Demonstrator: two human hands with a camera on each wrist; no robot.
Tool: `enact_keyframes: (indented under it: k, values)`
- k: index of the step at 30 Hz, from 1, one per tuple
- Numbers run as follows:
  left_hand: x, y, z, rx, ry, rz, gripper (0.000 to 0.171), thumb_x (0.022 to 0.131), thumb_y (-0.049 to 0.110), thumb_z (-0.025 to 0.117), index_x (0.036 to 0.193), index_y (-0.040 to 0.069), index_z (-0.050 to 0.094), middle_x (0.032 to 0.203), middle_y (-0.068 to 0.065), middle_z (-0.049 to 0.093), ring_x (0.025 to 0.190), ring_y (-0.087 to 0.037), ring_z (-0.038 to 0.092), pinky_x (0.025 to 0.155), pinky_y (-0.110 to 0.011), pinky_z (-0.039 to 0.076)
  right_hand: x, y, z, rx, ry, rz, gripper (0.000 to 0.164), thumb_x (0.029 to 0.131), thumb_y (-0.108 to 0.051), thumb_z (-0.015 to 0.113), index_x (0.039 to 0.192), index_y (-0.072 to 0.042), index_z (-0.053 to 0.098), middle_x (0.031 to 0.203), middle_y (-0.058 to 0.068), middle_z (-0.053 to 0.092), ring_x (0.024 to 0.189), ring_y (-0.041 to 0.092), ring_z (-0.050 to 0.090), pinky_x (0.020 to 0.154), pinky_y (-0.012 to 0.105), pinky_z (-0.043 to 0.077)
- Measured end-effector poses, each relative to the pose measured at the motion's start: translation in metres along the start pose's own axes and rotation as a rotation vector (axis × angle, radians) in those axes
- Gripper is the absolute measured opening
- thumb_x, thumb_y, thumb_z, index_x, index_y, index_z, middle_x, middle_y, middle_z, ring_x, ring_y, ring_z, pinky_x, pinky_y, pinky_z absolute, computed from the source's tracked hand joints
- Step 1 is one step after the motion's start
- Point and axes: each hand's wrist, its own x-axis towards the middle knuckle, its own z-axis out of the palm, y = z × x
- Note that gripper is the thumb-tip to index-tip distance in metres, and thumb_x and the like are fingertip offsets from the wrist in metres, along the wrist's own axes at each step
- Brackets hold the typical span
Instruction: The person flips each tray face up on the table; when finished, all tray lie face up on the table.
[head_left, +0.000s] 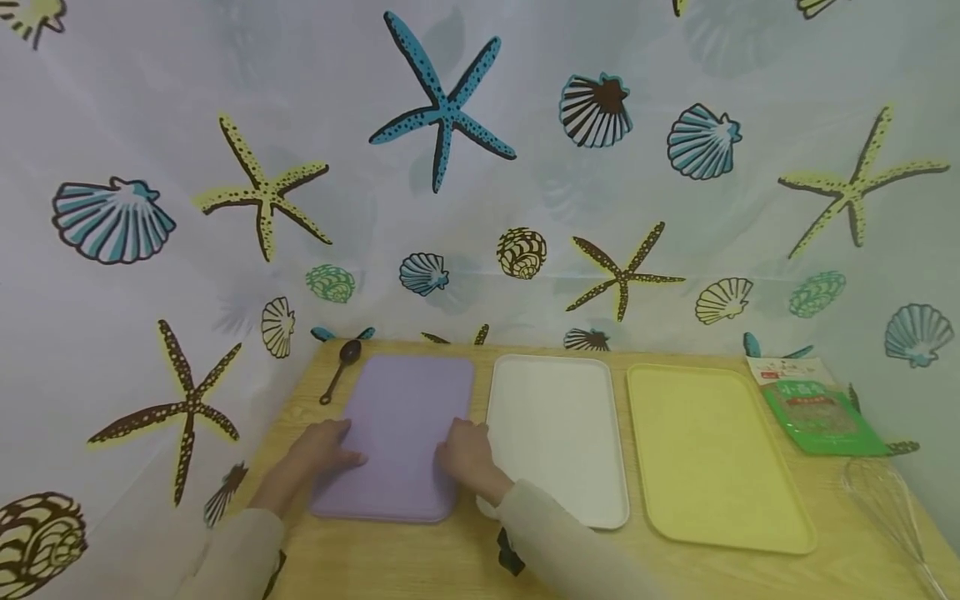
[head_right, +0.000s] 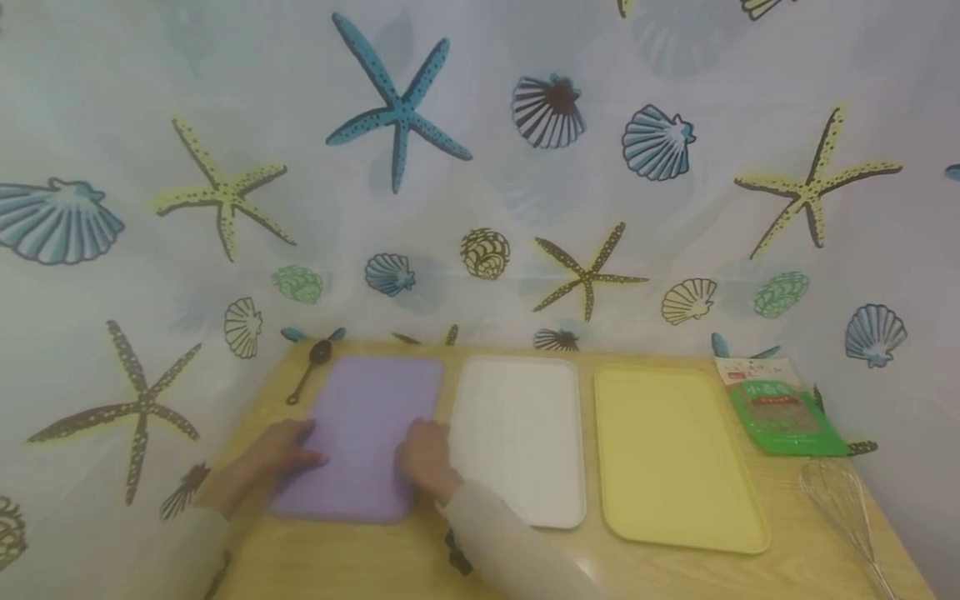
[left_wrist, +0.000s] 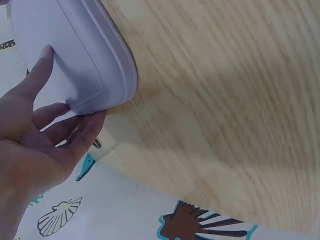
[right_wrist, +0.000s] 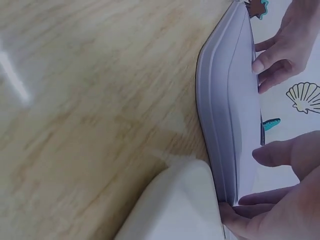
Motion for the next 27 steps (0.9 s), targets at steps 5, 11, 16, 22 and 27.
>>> enact_keyframes:
  k: [5, 11, 16, 22, 27]
  values:
    - [-0.002, 0.003, 0.001, 0.023, 0.018, -0.009, 0.076, 0.084, 0.032, 0.074, 0.134, -0.016, 0.043, 0.134, -0.036, 0.045, 0.124, -0.054, 0.04, 0.103, -0.061, 0.035, -0.002, 0.002, -0.011, 0.198, 0.042, 0.054, 0.011, 0.08, -0.003, 0.056, 0.081, 0.008, 0.059, 0.07, 0.014, 0.058, 0.064, 0.027, 0.056, 0.052, 0.033, 0.05]
    - [-0.005, 0.009, -0.002, 0.021, -0.003, -0.007, 0.075, 0.086, 0.031, 0.072, 0.135, -0.017, 0.041, 0.136, -0.036, 0.043, 0.126, -0.054, 0.038, 0.106, -0.06, 0.033, -0.004, 0.009, -0.014, 0.361, 0.053, 0.034, 0.018, 0.079, 0.004, 0.051, 0.065, -0.006, 0.046, 0.059, 0.002, 0.043, 0.051, 0.014, 0.041, 0.041, 0.021, 0.035]
    - [-0.002, 0.004, -0.001, 0.006, -0.007, -0.005, 0.079, 0.086, 0.036, 0.072, 0.135, -0.017, 0.04, 0.137, -0.036, 0.042, 0.127, -0.054, 0.037, 0.106, -0.061, 0.032, -0.006, 0.012, -0.019, 0.485, 0.048, 0.025, 0.013, 0.078, 0.006, 0.05, 0.067, -0.001, 0.05, 0.064, 0.005, 0.05, 0.055, 0.016, 0.048, 0.045, 0.022, 0.041]
    - [0.005, -0.01, 0.002, -0.044, -0.023, -0.004, 0.086, 0.085, 0.044, 0.071, 0.137, -0.017, 0.038, 0.138, -0.037, 0.039, 0.128, -0.053, 0.036, 0.106, -0.061, 0.032, -0.006, 0.015, -0.027, 0.576, 0.103, 0.039, 0.041, 0.071, 0.01, 0.056, 0.111, 0.013, 0.064, 0.099, 0.022, 0.068, 0.093, 0.032, 0.065, 0.07, 0.031, 0.057]
    - [0.002, -0.008, -0.004, -0.132, -0.042, -0.001, 0.085, 0.086, 0.04, 0.071, 0.137, -0.018, 0.035, 0.14, -0.038, 0.036, 0.13, -0.054, 0.033, 0.108, -0.06, 0.029, -0.004, 0.019, -0.031, 0.66, 0.114, 0.041, 0.049, 0.075, 0.013, 0.062, 0.124, 0.013, 0.056, 0.119, 0.027, 0.062, 0.115, 0.041, 0.057, 0.085, 0.035, 0.056]
